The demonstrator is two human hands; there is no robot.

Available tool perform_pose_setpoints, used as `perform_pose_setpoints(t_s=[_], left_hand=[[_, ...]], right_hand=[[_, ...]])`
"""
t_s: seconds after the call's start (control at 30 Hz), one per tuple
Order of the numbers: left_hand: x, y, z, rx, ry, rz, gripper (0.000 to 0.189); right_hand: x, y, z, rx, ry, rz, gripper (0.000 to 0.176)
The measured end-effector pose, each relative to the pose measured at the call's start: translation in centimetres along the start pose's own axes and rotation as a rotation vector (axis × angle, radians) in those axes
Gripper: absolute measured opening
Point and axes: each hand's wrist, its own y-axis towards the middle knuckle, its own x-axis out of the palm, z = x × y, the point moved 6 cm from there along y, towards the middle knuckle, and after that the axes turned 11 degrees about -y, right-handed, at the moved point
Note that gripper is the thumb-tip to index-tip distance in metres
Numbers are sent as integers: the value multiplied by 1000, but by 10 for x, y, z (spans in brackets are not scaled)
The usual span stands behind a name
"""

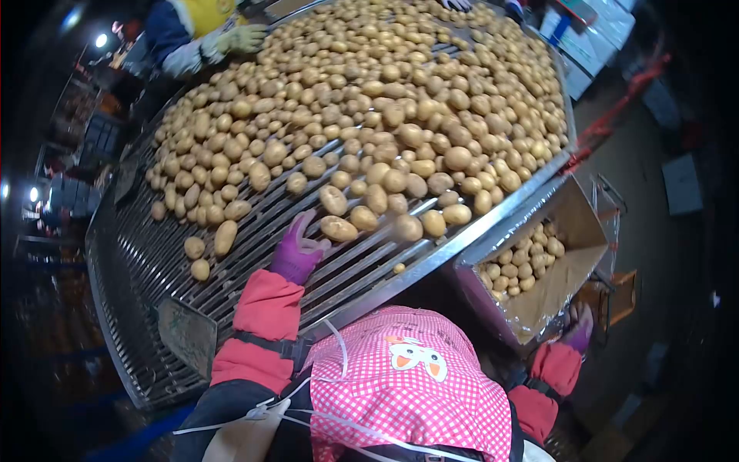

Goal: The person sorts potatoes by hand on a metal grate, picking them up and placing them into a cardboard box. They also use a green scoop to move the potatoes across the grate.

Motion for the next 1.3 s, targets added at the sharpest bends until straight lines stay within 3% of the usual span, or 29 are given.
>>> perform_pose_setpoints(t_s=[0.03, 0.07, 0.1, 0.13, 0.23, 0.37, 0.4, 0.43, 0.47, 0.53, 0.57, 0.73, 0.77, 0.87, 0.97, 1.0, 1.03, 1.1, 1.13, 1.17, 1.23, 1.27, 1.3], left_hand=[[-11, -7, -9, -164, -69, 27, 71], [-25, -10, -26, -107, -151, 111, 68], [-38, -14, -28, -105, -155, 149, 67], [-50, -20, -27, -102, -157, 186, 66], [-81, -31, -38, -16, -197, 280, 59], [-136, -51, -80, 183, -95, 537, 56], [-154, -58, -85, 258, -5, 621, 58], [-171, -65, -88, 335, 86, 699, 60], [-186, -71, -84, 195, 270, 703, 68], [-195, -68, -67, 148, 449, 661, 74], [-199, -61, -62, 131, 539, 639, 77], [-158, -7, -58, 123, 409, 422, 87], [-142, 0, -40, 197, 331, 328, 86], [-103, 5, 32, 369, 545, 230, 84], [-46, 18, 69, 604, 596, -1, 80], [-22, 24, 66, 646, 657, -100, 79], [-1, 30, 61, 694, 721, -203, 78], [28, 52, 50, 716, 869, -302, 76], [38, 59, 50, 681, 878, -342, 72], [46, 63, 50, 637, 889, -379, 67], [50, 61, 52, 646, 899, -396, 61], [51, 59, 54, 647, 908, -396, 58], [51, 56, 56, 624, 914, -379, 58]], right_hand=[[65, 6, -23, -138, -89, -177, 38], [133, 2, -44, -272, -184, -361, 31], [224, -39, -91, -484, -500, -368, 26], [289, -58, -100, -432, -578, -444, 23], [457, -118, -105, -1213, -796, -728, 28], [612, -170, -74, -1500, -1617, -917, 26], [632, -174, -60, -1537, -1787, -934, 26], [648, -173, -51, -1394, -1818, -1011, 26], [660, -170, -44, -1244, -1849, -1077, 26], [665, -170, -35, -1109, -1845, -1109, 26], [663, -178, -42, -1138, -1802, -1078, 26], [598, -213, -100, -1212, -1596, -893, 25], [578, -230, -133, -1600, -1119, -843, 23], [609, -159, -79, -560, -1059, -1257, 26], [564, -122, -111, -258, -594, -1237, 26], [537, -95, -90, 88, -227, -1323, 28], [505, -68, -70, 93, 40, -1296, 32], [468, -101, -101, 249, 409, -1050, 40], [440, -91, -92, 287, 383, -837, 38], [420, -83, -86, 316, 177, -807, 31], [396, -74, -61, 161, 14, -805, 22], [395, -92, -68, 77, 61, -885, 18], [389, -100, -65, 102, -143, -779, 19]])
